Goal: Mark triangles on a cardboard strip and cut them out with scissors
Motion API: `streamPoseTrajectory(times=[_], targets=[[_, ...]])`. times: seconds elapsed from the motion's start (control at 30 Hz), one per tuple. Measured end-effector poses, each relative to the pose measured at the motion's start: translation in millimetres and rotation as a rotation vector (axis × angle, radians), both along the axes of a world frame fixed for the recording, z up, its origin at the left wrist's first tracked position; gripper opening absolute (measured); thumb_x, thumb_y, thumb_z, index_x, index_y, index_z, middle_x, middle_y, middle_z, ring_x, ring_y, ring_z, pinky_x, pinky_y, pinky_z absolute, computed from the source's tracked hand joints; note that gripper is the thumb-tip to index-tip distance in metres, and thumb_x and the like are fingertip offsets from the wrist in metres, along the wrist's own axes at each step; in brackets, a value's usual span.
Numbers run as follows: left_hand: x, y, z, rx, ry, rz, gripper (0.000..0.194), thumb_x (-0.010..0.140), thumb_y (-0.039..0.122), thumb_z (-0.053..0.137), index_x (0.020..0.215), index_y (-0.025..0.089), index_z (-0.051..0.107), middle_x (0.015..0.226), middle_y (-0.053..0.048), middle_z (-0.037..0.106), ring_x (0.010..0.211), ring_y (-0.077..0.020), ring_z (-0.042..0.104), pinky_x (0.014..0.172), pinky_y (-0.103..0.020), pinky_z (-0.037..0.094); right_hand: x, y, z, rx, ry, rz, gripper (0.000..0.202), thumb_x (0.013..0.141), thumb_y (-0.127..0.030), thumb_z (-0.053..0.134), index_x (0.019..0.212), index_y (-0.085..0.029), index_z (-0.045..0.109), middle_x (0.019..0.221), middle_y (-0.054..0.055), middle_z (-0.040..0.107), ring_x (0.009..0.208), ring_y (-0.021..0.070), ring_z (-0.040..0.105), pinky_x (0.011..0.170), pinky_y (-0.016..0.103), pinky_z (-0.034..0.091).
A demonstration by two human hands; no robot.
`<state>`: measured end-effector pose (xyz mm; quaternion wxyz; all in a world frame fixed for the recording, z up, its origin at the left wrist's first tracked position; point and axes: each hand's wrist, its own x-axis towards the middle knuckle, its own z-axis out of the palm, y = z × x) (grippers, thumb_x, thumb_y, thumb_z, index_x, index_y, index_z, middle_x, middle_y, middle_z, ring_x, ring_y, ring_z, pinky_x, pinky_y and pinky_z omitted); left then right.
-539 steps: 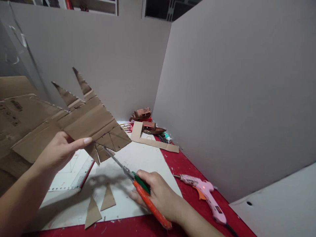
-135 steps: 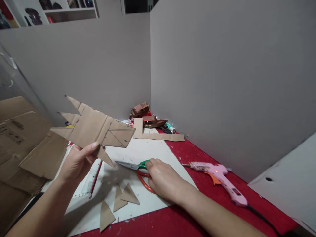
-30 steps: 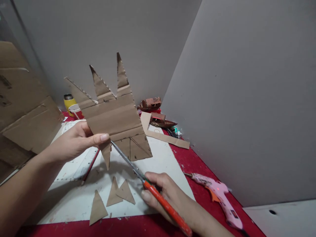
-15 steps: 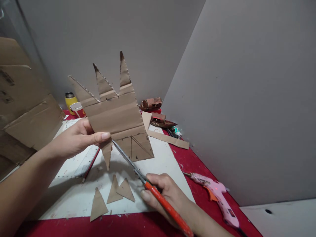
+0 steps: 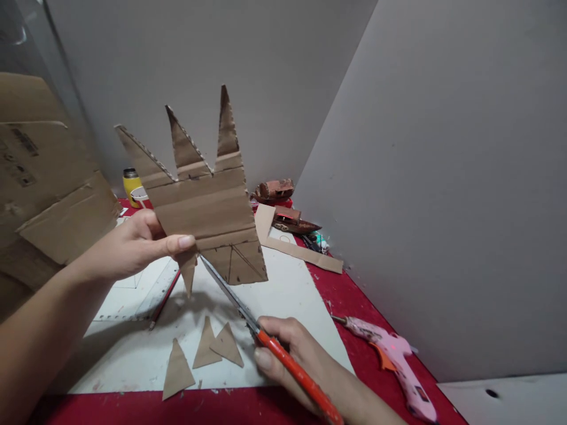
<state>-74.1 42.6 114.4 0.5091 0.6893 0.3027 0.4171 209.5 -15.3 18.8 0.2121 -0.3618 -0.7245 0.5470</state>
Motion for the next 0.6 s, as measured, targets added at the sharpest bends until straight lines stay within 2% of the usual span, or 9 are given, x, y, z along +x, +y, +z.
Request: streamPoseTrajectory(times=[0.23, 0.43, 0.6], targets=[[-2.1, 1.6, -0.5, 0.026, 0.029, 0.095, 0.031, 0.080, 0.038, 0.078, 0.063, 0.015, 0.068, 0.063, -0.002, 0.062, 0.060, -0.0133, 0.056, 0.056, -0.024, 0.047, 3.7, -2.7, -5.9, -0.050, 0.051, -0.006, 0.057, 0.087, -0.078, 0.044, 0.076, -0.023, 0.039, 0.058, -0.007, 0.035, 0.047, 0.0081, 0.026, 0.040, 0.022, 0.019], [1.4, 4.6, -11.0, -0.079, -0.082, 0.055, 0.024, 0.079, 0.036, 0.080, 0.076, 0.015, 0.068, 0.067, 0.001, 0.061, 0.057, -0.0100, 0.052, 0.055, -0.022, 0.044, 0.1, -2.8, -5.0, 0.017, 0.028, -0.027, 0.055, 0.089, -0.075, 0.044, 0.073, -0.023, 0.037, 0.054, -0.008, 0.033, 0.046, 0.0081, 0.026, 0.039, 0.022, 0.019], [6.0, 5.7, -18.7, -0.150, -0.169, 0.022, 0.022, 0.082, 0.032, 0.078, 0.075, 0.017, 0.064, 0.063, 0.005, 0.056, 0.054, -0.0075, 0.045, 0.053, -0.020, 0.041, 0.5, -0.2, -5.3, 0.072, 0.037, -0.007, 0.051, 0.092, -0.070, 0.044, 0.074, -0.023, 0.040, 0.055, -0.007, 0.033, 0.046, 0.0088, 0.028, 0.039, 0.022, 0.022]])
